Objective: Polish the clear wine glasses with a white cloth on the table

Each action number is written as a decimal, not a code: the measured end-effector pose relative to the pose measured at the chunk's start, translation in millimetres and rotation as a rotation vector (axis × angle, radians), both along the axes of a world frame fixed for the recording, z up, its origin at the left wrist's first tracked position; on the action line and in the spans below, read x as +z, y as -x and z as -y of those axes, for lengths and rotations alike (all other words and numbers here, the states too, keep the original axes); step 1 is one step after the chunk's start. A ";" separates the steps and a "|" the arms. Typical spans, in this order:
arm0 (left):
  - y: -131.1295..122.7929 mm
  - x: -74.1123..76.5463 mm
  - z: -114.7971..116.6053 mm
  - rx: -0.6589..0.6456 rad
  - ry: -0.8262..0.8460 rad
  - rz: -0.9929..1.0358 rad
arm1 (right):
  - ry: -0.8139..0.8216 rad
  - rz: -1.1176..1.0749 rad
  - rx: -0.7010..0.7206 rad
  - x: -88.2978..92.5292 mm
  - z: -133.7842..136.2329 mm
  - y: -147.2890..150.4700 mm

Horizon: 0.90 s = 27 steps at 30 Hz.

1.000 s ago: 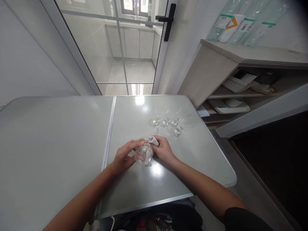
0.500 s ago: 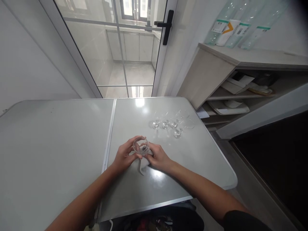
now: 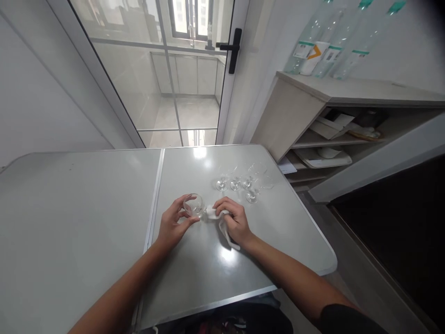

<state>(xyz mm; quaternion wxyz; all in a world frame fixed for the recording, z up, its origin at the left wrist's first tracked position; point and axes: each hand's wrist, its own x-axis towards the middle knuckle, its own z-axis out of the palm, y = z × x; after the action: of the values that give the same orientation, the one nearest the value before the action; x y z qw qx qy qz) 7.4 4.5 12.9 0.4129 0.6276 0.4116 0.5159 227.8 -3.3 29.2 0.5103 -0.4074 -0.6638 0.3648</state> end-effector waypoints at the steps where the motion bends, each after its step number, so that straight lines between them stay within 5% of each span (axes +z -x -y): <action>1: -0.3 -0.5 -0.6 0.020 0.002 -0.002 | -0.026 0.002 0.034 -0.9 0.3 -1.1; 7: -4.4 -4.6 -2.0 -0.004 0.010 -0.027 | -0.223 0.050 0.201 -8.4 6.4 1.8; 16: -7.0 -2.0 0.0 -0.121 0.015 -0.056 | -0.375 0.205 0.110 -5.0 16.1 0.8; 19: -6.8 -0.1 1.2 -0.234 0.035 -0.027 | -0.354 0.184 0.445 -8.5 13.9 -0.2; 23: -7.9 0.2 0.9 -0.326 0.032 -0.083 | 0.078 0.135 1.185 -12.2 0.5 0.4; 27: -5.8 4.0 -1.0 -0.261 -0.131 -0.254 | 0.398 0.080 1.508 -18.9 -15.5 2.1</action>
<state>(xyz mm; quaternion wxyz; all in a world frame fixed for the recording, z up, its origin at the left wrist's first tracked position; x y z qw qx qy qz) 13.1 5.5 16.9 0.3793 0.7612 0.3414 0.4003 225.7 12.2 10.3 0.0177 0.0571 -0.7013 0.7104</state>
